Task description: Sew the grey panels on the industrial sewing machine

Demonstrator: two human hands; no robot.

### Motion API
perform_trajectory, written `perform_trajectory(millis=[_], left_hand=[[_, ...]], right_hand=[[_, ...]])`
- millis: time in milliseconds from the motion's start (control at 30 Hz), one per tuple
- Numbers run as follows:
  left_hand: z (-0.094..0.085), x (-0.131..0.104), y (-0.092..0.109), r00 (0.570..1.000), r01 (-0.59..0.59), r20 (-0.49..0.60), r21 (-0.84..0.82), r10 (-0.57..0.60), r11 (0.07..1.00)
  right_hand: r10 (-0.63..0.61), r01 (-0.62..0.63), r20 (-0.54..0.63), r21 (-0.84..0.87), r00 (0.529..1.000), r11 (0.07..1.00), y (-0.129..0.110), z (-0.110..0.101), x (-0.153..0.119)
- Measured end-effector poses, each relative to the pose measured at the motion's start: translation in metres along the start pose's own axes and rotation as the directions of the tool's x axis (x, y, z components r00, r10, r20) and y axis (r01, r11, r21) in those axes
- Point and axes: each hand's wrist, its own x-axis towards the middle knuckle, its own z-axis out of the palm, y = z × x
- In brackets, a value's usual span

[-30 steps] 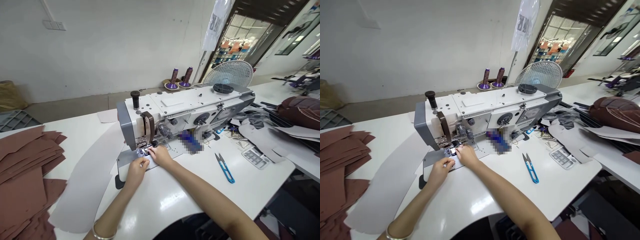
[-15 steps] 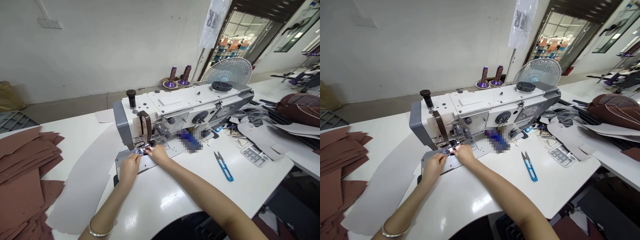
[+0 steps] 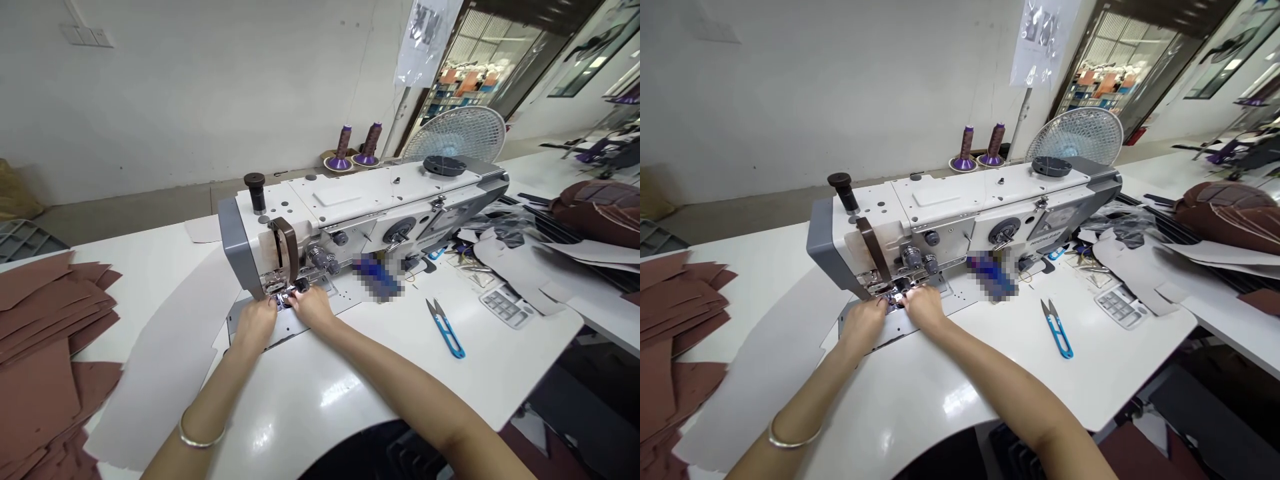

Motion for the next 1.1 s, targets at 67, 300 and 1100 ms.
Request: perform_trajectory(millis=[67, 300, 1100], left_hand=[[-0.001, 0.001, -0.001, 1.0, -0.018, 0.015, 0.022, 0.017, 1.0], [-0.001, 0.002, -0.002, 0.999, -0.018, 0.038, 0.056, 0.016, 0.998], [0.01, 0.005, -0.005, 1.0, 0.028, -0.015, 0.032, -0.028, 0.999]], right_hand=[[-0.003, 0.003, -0.012, 0.001, 1.0, 1.0, -0.001, 0.0, -0.001], [-0.002, 0.002, 0.027, 0.013, 1.0, 1.0, 0.001, -0.002, 0.0], [0.26, -0.242, 0.03, 0.474, 0.965, 0.847, 0.021, -0.016, -0.032]])
